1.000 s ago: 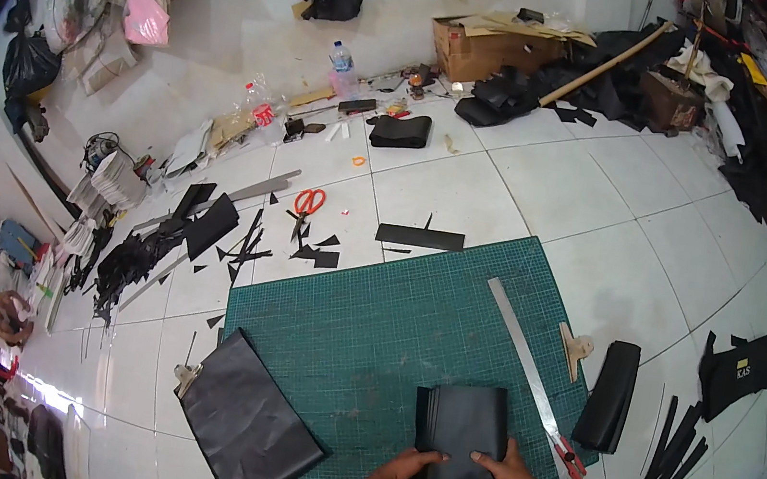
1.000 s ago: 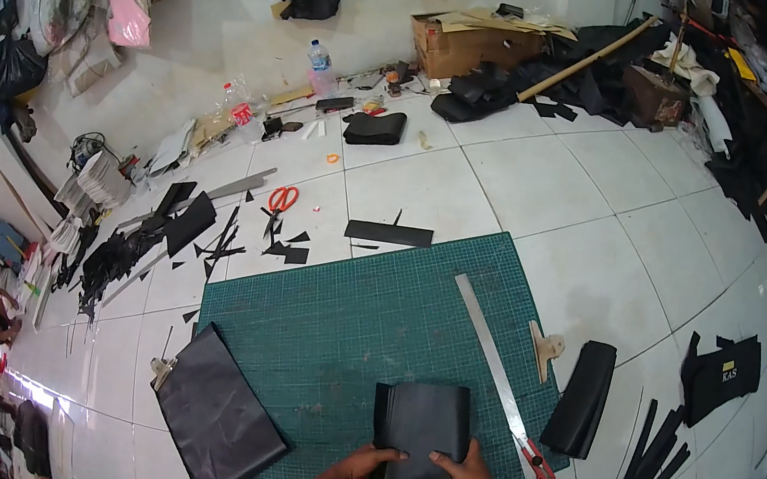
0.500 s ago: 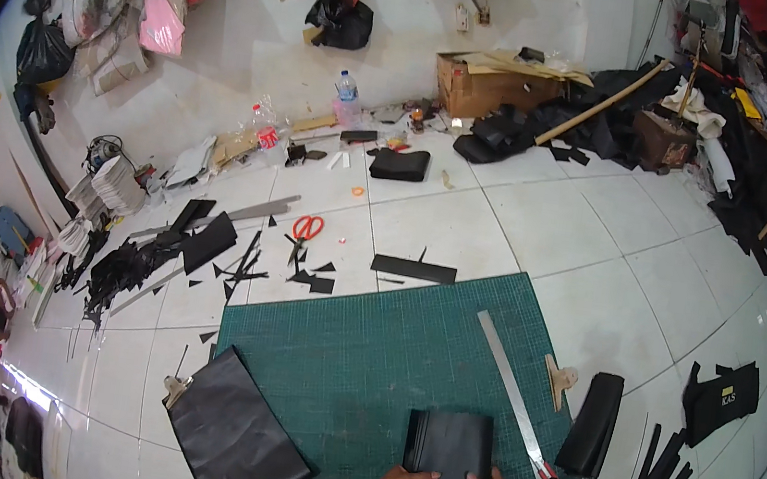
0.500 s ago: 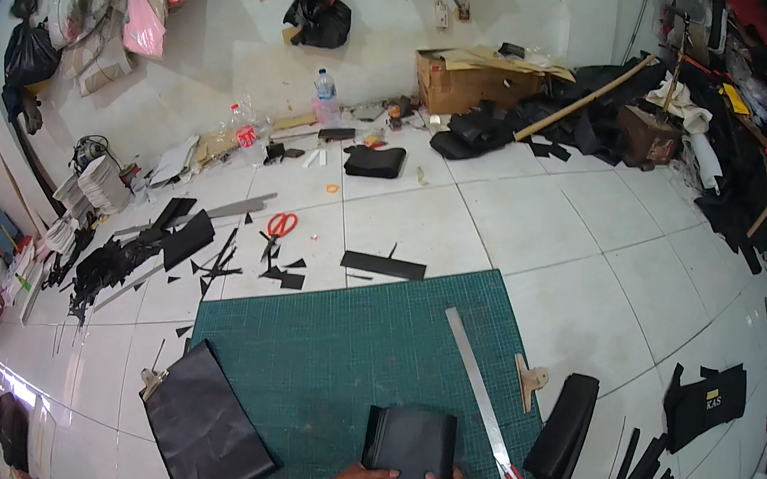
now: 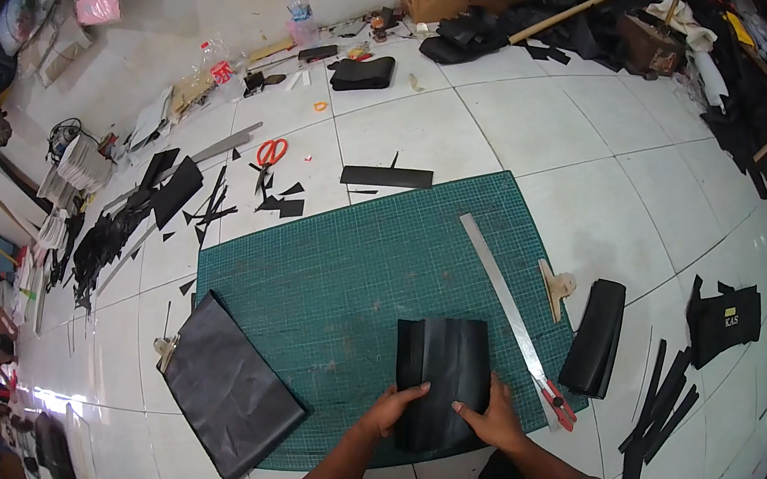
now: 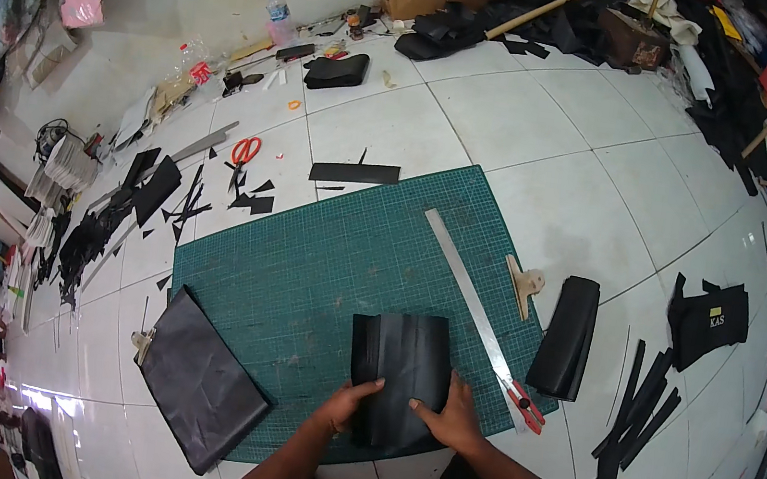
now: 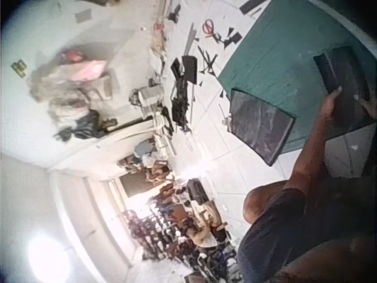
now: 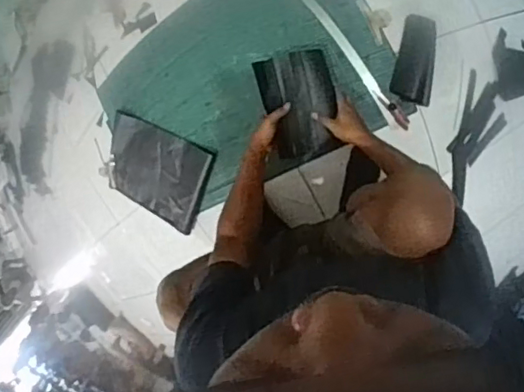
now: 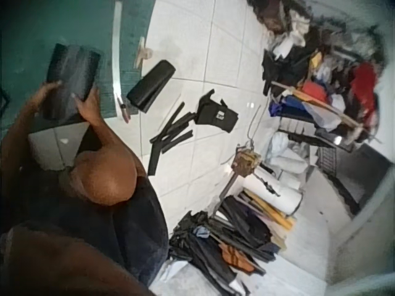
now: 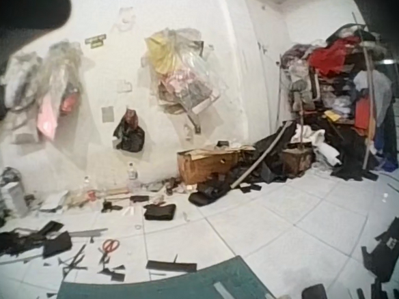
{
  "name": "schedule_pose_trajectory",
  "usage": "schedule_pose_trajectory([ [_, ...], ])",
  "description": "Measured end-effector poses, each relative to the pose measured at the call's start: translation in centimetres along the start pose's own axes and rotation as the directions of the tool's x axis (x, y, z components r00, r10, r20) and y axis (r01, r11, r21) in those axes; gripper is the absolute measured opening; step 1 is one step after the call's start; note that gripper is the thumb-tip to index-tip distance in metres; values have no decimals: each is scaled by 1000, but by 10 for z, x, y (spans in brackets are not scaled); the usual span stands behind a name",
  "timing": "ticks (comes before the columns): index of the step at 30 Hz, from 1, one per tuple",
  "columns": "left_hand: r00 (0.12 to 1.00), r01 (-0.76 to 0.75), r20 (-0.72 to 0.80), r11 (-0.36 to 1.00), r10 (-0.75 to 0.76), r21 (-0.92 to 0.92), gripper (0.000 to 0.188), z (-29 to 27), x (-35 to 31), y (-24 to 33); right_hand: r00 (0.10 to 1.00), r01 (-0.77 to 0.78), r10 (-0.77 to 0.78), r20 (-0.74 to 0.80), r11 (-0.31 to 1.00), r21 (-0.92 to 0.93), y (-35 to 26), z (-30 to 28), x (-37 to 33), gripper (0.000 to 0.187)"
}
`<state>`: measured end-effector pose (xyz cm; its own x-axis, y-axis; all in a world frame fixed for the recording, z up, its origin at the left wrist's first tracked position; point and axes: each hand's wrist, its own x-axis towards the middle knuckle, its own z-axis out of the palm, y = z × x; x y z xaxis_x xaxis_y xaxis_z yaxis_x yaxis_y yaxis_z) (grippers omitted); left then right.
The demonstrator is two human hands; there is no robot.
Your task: Using a ruler and a utility knife to cut black textile or rubberized sheets on a cutting mat.
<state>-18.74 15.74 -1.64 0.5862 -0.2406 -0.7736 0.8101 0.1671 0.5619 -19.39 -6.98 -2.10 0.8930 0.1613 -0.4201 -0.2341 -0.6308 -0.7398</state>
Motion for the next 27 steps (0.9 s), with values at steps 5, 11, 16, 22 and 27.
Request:
schedule_pose_trajectory([
  [5,999,-1,42,999,3,-40,102,-2,4,-7,1000,-9,8,25,1000,16,2,-2,-2,108],
  [11,986,-160,-33,980,165,115,95,-10,23,-27,1000,6,-6,5,1000,-23,-7,-3,0,108],
  [16,998,-47,44,991,53,-126,76,-4,9,-19,991,-131,112,69,888,441,12,-9,-9,100],
  [22,995,18,104,964,11,-266,81,4,-6,-6,873,-436,60,484,542,719,72,1,-22,74],
  [27,996,58,72,975,-43,-214,73,-2,16,-20,866,-484,220,449,593,644,64,3,-26,76],
])
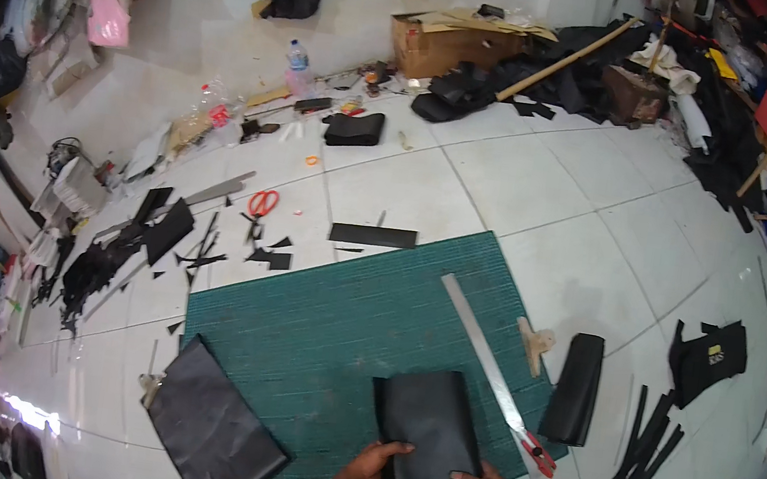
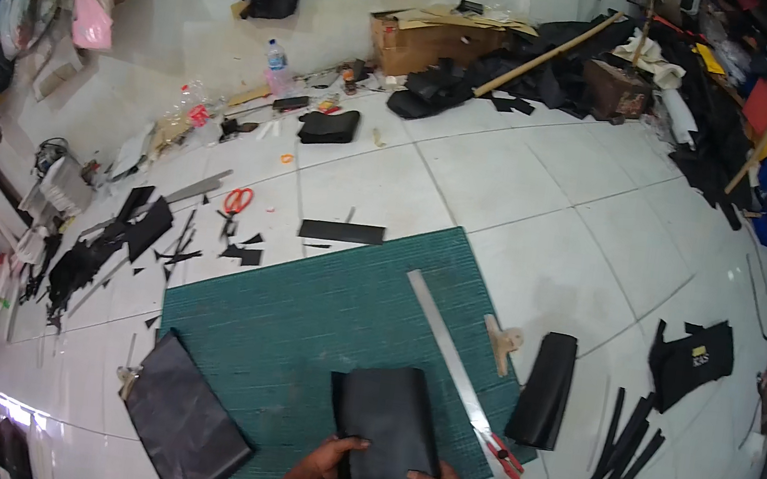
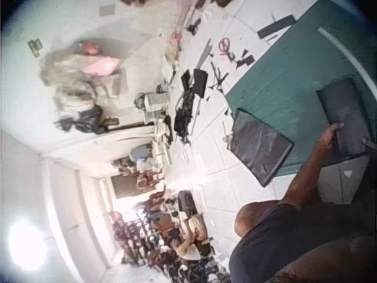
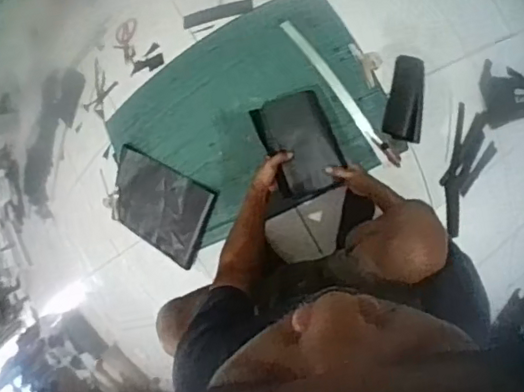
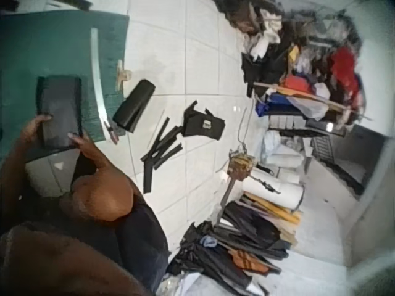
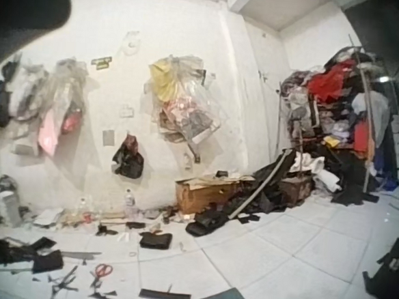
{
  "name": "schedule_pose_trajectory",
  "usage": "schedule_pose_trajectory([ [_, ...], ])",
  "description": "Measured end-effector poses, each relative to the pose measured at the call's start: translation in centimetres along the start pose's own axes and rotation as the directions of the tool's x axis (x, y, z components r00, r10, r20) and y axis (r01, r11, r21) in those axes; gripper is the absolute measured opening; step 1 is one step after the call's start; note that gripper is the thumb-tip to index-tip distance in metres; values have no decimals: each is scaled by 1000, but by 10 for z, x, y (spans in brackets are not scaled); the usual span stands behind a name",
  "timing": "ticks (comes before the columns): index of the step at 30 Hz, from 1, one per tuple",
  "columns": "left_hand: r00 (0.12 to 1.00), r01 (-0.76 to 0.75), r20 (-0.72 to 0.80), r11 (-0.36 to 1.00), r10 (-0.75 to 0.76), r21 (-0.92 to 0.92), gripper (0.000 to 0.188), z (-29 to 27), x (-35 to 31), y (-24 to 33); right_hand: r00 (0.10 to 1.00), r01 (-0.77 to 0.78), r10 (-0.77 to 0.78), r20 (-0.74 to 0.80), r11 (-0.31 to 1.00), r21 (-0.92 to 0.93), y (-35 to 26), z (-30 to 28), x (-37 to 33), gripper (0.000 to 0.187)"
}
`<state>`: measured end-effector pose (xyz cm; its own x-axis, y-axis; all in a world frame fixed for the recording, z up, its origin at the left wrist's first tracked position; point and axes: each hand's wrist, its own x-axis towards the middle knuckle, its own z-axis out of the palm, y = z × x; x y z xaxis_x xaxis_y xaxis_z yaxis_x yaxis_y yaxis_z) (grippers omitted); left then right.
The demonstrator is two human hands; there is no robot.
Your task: Using a ruler and a utility knife to cut black textile or rubberized sheets on a cutting mat.
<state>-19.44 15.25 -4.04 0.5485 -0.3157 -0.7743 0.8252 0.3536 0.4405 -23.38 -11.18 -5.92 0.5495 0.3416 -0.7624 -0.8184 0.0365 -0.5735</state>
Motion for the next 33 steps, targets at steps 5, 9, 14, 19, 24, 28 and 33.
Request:
schedule_pose_trajectory([
  [5,983,100,-161,992,-86,80,72,-34,26,-36,990,116,-130,-62,975,-188,-21,17,-19,70],
  [9,992,54,-115,993,-42,103,67,33,-14,13,994,55,-65,-92,993,-104,-23,15,-25,69],
  [14,992,-121,-31,989,124,91,61,11,-10,14,999,37,-37,7,944,-328,-25,26,-21,74],
  [19,988,-131,-50,964,146,233,60,-15,-14,37,998,60,-55,30,698,-713,-43,17,-32,70],
  [24,986,-91,-109,954,127,286,58,-12,-4,47,855,282,-498,-144,680,-677,-60,-34,-37,44],
  [28,972,-166,-105,936,208,311,57,-37,-13,37,513,673,-779,-361,626,-394,-123,-41,-82,18],
  [33,971,-70,-188,928,148,367,59,-22,-7,43,-430,232,-894,129,-247,-941,-193,-22,-181,14],
])
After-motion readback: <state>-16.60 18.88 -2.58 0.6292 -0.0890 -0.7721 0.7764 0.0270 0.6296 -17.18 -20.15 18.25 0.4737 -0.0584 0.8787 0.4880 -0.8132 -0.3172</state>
